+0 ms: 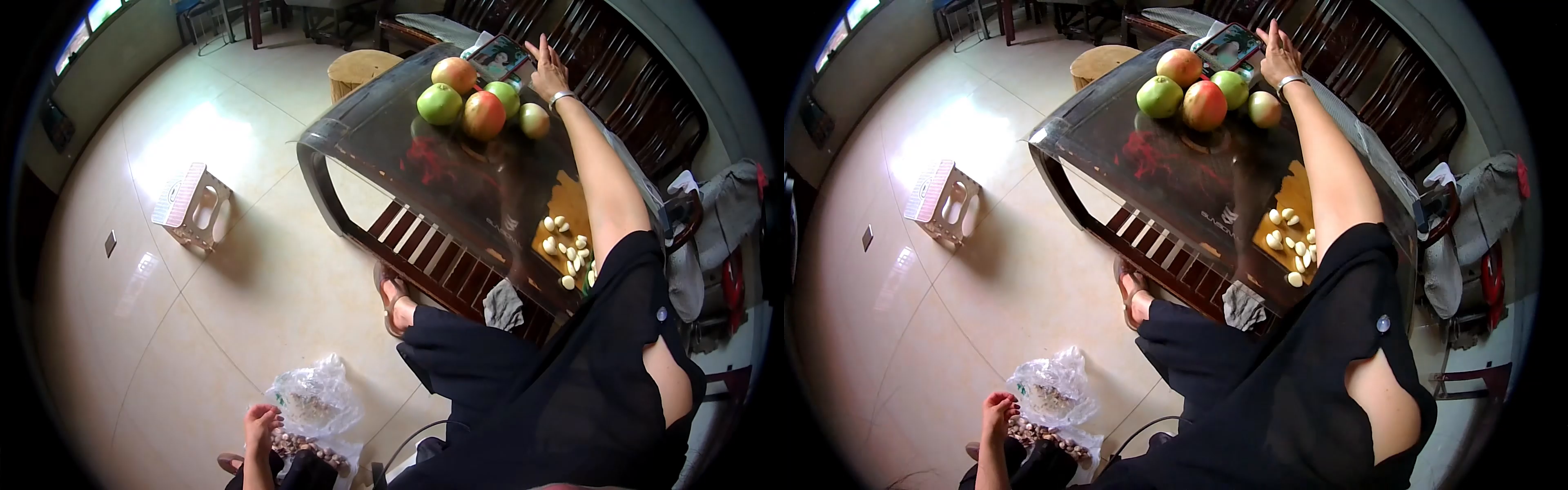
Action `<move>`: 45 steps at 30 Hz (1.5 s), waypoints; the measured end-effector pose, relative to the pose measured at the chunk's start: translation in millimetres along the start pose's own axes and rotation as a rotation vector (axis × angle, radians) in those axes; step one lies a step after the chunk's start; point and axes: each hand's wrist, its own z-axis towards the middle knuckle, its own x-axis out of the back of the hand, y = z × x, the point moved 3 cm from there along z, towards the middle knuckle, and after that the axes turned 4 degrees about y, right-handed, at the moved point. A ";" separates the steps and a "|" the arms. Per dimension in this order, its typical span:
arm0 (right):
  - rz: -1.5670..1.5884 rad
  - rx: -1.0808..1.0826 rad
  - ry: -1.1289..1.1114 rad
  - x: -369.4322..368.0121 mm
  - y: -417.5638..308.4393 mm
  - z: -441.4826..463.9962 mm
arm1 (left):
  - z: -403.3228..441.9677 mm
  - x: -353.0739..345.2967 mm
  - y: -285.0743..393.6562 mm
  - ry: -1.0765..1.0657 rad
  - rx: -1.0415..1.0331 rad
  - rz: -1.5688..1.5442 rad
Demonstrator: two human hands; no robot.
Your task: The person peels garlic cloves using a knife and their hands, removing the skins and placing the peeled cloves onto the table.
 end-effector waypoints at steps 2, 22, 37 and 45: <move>0.048 0.015 0.073 10.3 -6.1 0.1 | -5.5 -6.1 8.6 -0.016 -0.015 -0.024; 1.082 0.235 -1.050 185.7 -465.4 -348.9 | -93.3 -17.5 68.7 -0.324 -0.173 -0.350; 1.430 0.255 -0.966 196.5 -498.1 -364.6 | -100.5 -10.3 64.3 -0.288 -0.198 -0.487; 1.419 0.216 -0.918 205.2 -498.4 -355.4 | -106.2 -16.8 75.2 -0.310 -0.232 -0.507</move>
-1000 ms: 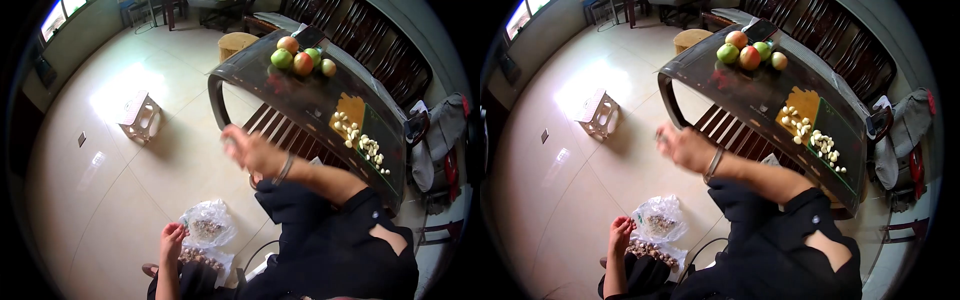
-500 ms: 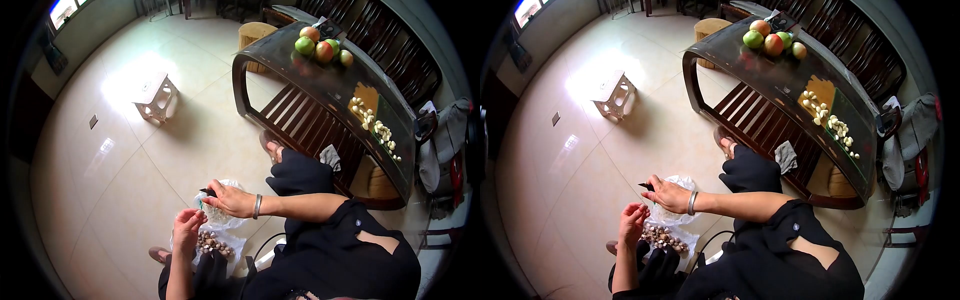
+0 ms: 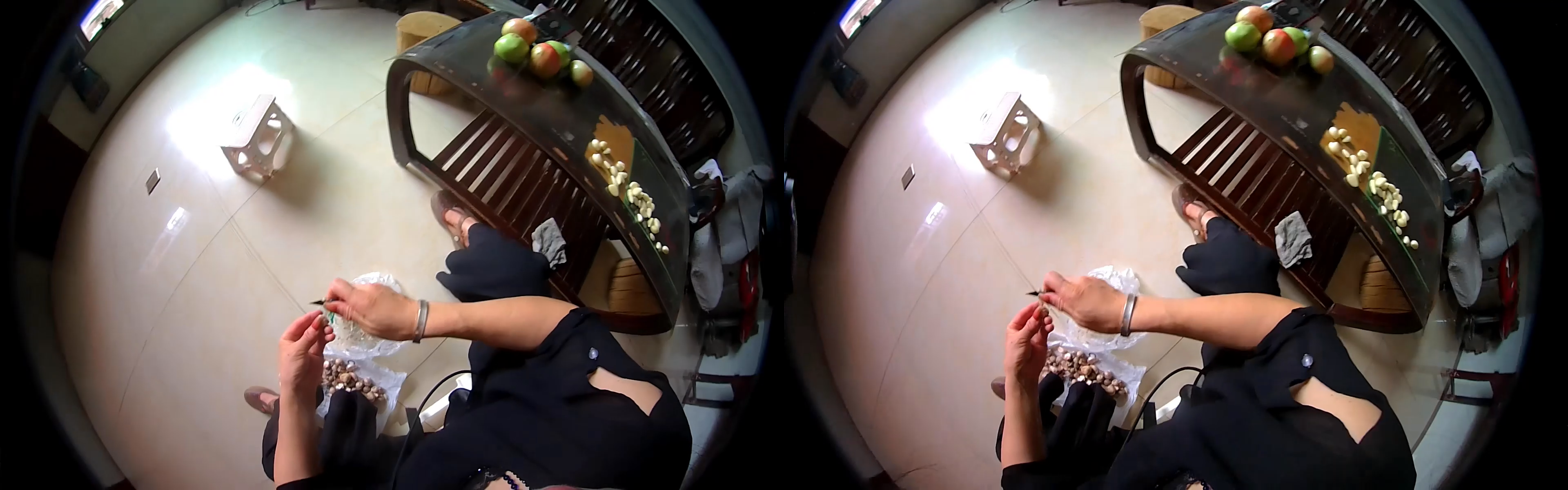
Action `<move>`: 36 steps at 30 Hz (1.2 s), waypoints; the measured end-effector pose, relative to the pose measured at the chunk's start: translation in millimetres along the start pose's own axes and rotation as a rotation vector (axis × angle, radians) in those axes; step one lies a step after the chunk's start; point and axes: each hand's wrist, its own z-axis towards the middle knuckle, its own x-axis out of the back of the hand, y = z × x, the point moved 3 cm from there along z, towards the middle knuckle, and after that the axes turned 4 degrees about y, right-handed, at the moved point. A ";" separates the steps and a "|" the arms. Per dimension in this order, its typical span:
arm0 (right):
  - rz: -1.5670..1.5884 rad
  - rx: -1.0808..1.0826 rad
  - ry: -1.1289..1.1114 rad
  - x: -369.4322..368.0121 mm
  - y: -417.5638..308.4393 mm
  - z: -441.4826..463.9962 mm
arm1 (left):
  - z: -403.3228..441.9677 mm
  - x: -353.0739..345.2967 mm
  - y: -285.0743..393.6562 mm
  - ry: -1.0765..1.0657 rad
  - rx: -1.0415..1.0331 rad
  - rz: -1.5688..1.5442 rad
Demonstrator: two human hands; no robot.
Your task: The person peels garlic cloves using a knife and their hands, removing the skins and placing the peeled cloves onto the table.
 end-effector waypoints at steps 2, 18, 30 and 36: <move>-0.046 0.157 0.018 1.5 -0.2 0.4 | -0.7 2.8 -4.3 -0.014 0.010 0.006; -0.081 0.137 -0.163 -8.5 -11.8 1.1 | -25.3 -8.5 4.4 -0.066 0.039 -0.164; -0.200 0.264 -0.161 -9.1 -8.5 3.0 | -28.2 -13.4 -0.7 -0.102 0.100 -0.143; -0.254 0.284 -0.169 -10.7 -8.0 1.8 | -28.8 -11.7 -4.4 -0.103 0.141 -0.162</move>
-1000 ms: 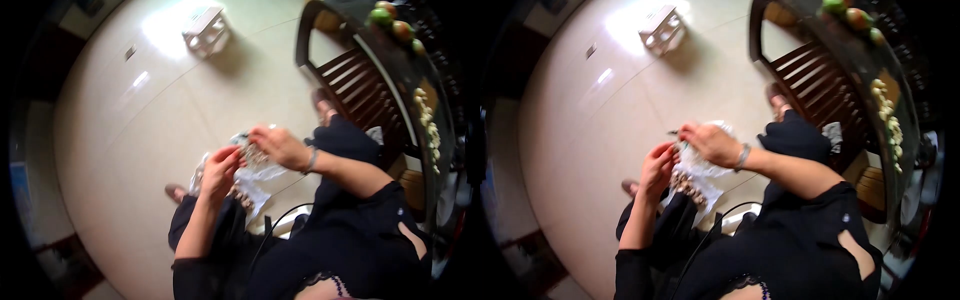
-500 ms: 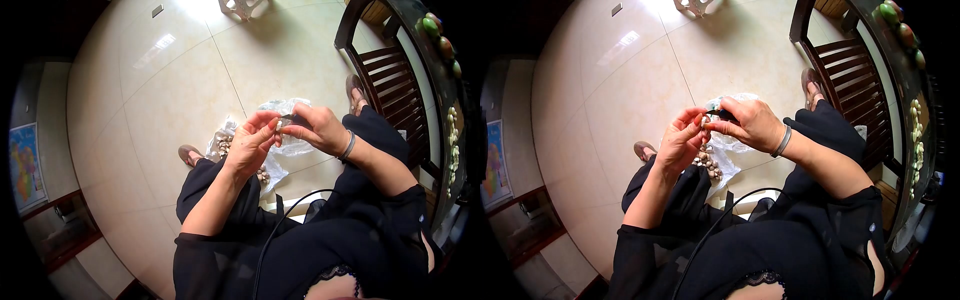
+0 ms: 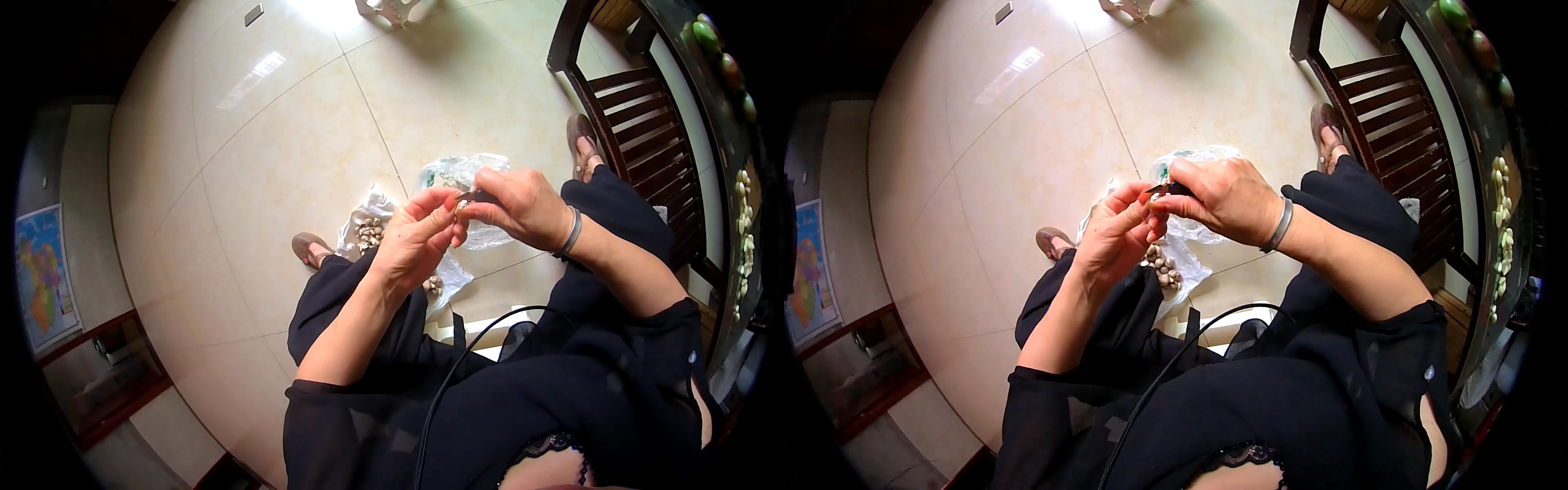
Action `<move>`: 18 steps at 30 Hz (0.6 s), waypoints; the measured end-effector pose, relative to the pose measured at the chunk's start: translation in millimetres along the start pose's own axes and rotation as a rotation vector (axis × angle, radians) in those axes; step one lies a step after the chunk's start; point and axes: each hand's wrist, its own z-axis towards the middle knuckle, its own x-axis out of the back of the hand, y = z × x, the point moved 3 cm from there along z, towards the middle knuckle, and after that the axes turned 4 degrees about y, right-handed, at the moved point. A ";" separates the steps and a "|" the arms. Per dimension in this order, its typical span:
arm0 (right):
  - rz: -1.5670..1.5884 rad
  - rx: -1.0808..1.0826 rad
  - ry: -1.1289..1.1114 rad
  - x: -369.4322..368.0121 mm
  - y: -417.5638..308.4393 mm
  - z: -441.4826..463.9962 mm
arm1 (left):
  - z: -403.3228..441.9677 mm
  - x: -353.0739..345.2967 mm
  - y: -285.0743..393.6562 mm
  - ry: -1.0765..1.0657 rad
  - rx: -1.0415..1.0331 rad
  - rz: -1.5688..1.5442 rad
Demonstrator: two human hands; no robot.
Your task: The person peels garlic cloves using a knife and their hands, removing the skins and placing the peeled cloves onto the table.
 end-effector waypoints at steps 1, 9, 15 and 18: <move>0.001 0.000 0.000 -0.6 0.1 0.0 | 0.3 0.3 -0.7 -0.012 0.000 -0.011; 0.002 -0.003 0.003 -0.2 -2.2 -0.4 | 0.8 -2.6 0.0 -0.026 -0.024 -0.049; 0.013 0.008 0.042 -2.5 -3.5 -1.6 | 0.9 -6.4 0.1 0.005 -0.045 -0.030; 0.068 -0.048 0.045 -5.6 -1.5 -3.5 | 2.5 -6.0 0.7 0.014 -0.072 -0.026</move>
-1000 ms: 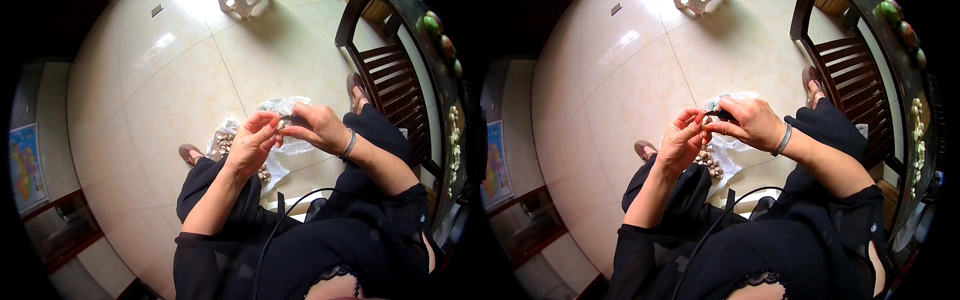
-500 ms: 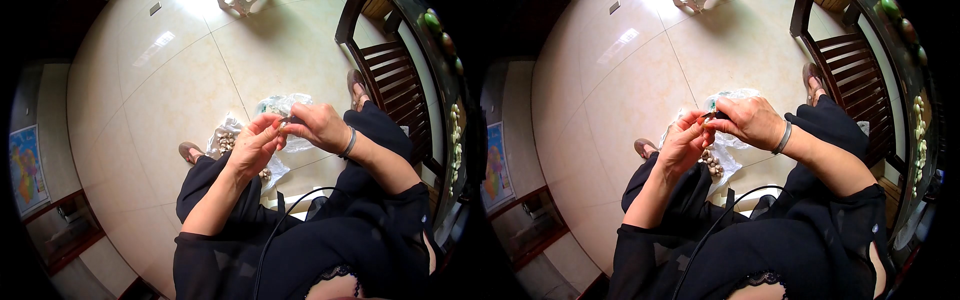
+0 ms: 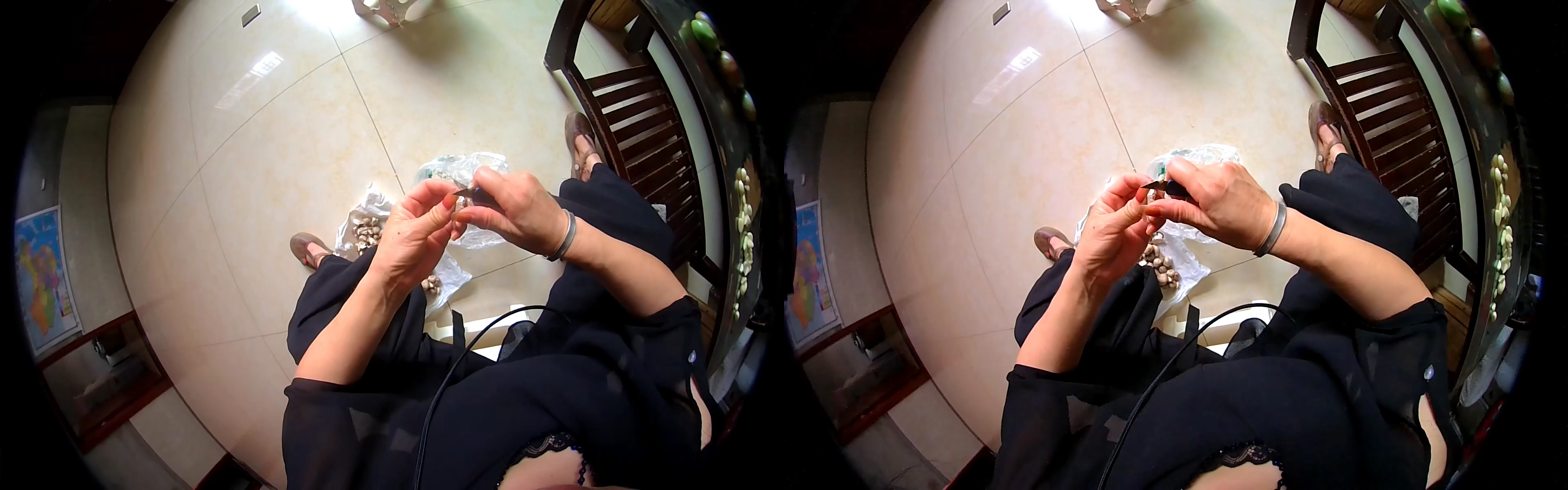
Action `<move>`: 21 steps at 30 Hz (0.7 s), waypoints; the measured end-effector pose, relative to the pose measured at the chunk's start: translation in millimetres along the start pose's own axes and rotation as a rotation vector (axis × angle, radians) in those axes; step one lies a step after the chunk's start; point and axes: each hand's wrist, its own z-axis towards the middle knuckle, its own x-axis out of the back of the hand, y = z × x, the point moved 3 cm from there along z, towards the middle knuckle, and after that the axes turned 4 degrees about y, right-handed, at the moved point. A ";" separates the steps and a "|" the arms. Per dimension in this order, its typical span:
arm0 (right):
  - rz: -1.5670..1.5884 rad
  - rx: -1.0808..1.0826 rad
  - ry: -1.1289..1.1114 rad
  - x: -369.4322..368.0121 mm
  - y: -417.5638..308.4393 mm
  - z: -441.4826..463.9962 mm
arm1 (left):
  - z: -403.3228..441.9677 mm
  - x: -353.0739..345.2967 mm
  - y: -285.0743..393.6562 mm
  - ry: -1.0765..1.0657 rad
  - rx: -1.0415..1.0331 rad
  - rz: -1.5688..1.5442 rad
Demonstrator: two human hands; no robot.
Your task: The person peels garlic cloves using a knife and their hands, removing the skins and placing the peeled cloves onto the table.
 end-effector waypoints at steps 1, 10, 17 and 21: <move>0.000 0.001 0.000 -0.7 0.7 -0.1 | 0.5 0.7 -0.1 -0.010 -0.005 -0.008; -0.146 0.027 0.024 -1.3 -2.3 -2.0 | 2.5 3.8 -1.3 -0.034 -0.014 -0.019; -0.230 0.069 0.085 -2.9 -4.2 -3.3 | 2.4 2.9 -1.7 -0.015 -0.022 -0.031; -0.247 0.086 0.090 -3.4 -4.9 -2.7 | 1.7 3.0 -1.6 0.019 -0.030 -0.014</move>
